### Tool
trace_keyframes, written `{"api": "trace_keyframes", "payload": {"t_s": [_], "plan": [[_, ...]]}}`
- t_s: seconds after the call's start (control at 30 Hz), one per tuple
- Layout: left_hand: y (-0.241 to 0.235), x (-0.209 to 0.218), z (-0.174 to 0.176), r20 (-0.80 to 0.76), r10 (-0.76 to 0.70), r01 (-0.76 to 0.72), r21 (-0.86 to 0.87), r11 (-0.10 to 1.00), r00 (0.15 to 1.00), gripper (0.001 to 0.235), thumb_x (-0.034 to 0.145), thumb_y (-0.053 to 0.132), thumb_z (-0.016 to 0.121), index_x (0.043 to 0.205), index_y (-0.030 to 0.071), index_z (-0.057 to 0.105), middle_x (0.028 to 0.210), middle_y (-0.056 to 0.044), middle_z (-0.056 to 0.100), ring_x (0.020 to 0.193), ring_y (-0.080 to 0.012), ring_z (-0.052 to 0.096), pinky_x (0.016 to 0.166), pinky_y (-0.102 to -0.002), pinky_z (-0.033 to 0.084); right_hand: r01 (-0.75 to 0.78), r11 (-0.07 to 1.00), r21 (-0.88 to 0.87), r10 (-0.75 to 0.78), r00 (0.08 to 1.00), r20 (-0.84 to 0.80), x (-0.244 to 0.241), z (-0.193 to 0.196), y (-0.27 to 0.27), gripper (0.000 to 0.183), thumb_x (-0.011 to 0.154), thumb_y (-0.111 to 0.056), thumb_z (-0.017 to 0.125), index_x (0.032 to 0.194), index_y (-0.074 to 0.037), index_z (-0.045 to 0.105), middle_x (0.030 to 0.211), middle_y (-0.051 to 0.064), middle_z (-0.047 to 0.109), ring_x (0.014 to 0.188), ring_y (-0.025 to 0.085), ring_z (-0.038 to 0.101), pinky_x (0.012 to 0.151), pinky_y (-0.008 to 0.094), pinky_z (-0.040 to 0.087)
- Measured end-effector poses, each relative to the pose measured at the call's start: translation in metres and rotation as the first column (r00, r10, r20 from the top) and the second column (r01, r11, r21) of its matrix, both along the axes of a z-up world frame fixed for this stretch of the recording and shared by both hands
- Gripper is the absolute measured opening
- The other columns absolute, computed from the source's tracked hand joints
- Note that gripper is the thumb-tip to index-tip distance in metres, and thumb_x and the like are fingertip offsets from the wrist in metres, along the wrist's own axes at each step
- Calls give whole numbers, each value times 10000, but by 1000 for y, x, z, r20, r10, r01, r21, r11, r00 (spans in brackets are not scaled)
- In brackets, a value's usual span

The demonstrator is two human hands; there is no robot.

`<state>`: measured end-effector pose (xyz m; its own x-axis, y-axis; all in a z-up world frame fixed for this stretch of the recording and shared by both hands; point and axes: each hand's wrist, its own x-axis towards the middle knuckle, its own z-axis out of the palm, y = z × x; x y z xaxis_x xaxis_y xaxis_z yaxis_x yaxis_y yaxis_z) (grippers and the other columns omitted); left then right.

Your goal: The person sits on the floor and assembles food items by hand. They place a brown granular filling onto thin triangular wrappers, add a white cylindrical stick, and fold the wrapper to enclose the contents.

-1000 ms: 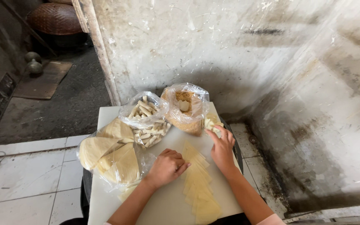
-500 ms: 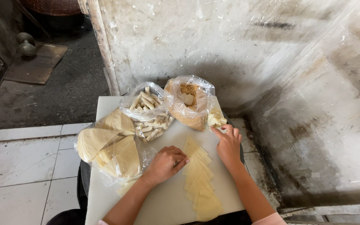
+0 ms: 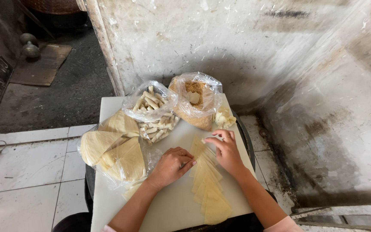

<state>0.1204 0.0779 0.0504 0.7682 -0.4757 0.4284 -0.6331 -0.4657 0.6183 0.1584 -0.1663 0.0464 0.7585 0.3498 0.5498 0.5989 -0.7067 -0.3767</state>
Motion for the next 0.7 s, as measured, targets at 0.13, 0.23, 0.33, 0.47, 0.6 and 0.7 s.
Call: {"api": "trace_keyframes", "payload": {"t_s": [0.13,0.23,0.33,0.47,0.6,0.7], "plan": [[0,0,-1,-18,-5,5,-2,1000,1000,202,932,233,703,892,61,801,964,-43,774,976,-226,681,873,-397,510,-95,994,-47,93,995,-44,-5,3,3,613,650,236,545,1060,-159,770,1190,54,602,1124,291,511,753,337,515],[0,2,-2,10,-6,6,15,1000,1000,196,924,232,710,893,60,800,967,-46,772,974,-231,679,870,-401,509,-119,993,-27,117,991,-71,-5,3,2,582,656,237,548,1014,-156,785,1175,45,612,1115,279,519,720,315,520],[0,2,-2,2,-6,5,16,1000,1000,194,923,232,714,898,61,801,956,-43,771,970,-227,682,871,-400,508,-140,990,-14,140,989,-39,-4,-2,0,528,680,227,572,983,-148,786,1164,38,620,1110,273,530,724,294,529],[1,1,1,35,-11,11,9,1000,999,182,913,219,724,858,63,799,941,-42,767,943,-232,681,863,-397,511,-171,982,-78,166,984,-69,-2,-4,-3,518,668,208,592,983,-150,795,1156,42,630,1106,271,544,767,283,554],[0,2,4,75,-15,14,15,1000,997,180,910,211,733,821,65,787,912,-37,759,913,-229,682,855,-391,518,-199,929,-310,259,952,162,-7,4,-7,297,744,-52,730,1020,-152,767,1156,59,621,1131,282,536,916,423,463],[1,2,2,107,-18,16,15,1000,994,174,907,201,733,813,63,782,901,-38,753,901,-230,679,838,-390,519,-156,857,-491,277,943,183,-12,13,-14,335,775,-87,679,1095,-152,753,1188,82,605,1196,298,532,961,444,442]]}}
